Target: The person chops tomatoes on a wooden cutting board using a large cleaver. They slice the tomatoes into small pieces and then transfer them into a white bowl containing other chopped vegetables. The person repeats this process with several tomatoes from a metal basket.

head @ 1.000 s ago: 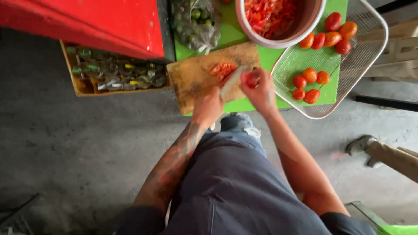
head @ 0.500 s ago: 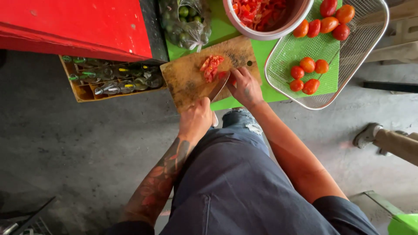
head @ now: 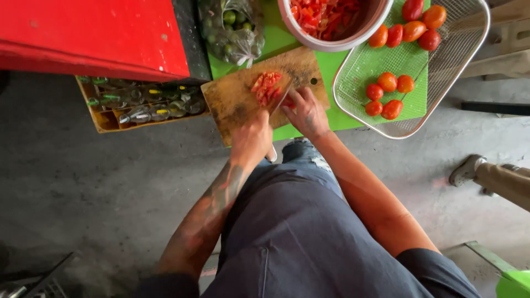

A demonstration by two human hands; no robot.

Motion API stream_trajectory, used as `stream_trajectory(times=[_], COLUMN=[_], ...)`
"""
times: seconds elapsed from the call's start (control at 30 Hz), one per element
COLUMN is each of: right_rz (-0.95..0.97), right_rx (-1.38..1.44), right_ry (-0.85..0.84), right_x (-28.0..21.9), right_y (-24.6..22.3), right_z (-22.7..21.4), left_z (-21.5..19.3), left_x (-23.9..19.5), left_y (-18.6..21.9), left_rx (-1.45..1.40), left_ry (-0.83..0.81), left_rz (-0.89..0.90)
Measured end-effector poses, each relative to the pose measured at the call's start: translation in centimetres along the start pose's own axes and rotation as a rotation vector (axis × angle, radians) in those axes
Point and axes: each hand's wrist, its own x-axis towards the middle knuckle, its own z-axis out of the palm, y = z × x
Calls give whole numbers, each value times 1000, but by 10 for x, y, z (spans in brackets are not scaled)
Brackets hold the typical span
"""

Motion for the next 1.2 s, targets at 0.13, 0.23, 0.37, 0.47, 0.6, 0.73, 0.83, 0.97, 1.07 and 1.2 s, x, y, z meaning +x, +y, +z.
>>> stream_trajectory(times=[0.13, 0.23, 0.37, 0.47, 0.6, 0.73, 0.83, 0.97, 1.07, 1.2], right_rz=[-14, -29, -34, -34, -69, -10, 18, -1, -14, -22], right_rx=[-4, -37, 75, 22, 19, 23, 52, -10, 43, 25], right_ry=[44, 95, 31, 50, 65, 28, 22, 56, 62, 106], right_x=[0, 2, 3, -3, -1, -3, -4, -3, -5, -7], right_y=[15, 18, 8, 15, 17, 14, 23, 22, 9, 23], right_z=[23, 17, 2, 13, 9, 5, 14, 3, -9, 14], left_z=[40, 49, 22, 29, 52, 10, 38, 52, 21, 50], left_x=[-3, 20, 8, 3, 28, 13, 8, 34, 17, -1], left_y=[-8, -5, -4, -1, 1, 6, 3, 5, 4, 0], left_rx=[12, -59, -21, -44, 0, -119, 35, 53, -22, 43], left_ry=[-68, -58, -82, -131, -47, -117, -139, 37, -32, -107], left_rz=[-13, -34, -30, -19, -24, -23, -9, 40, 0, -4])
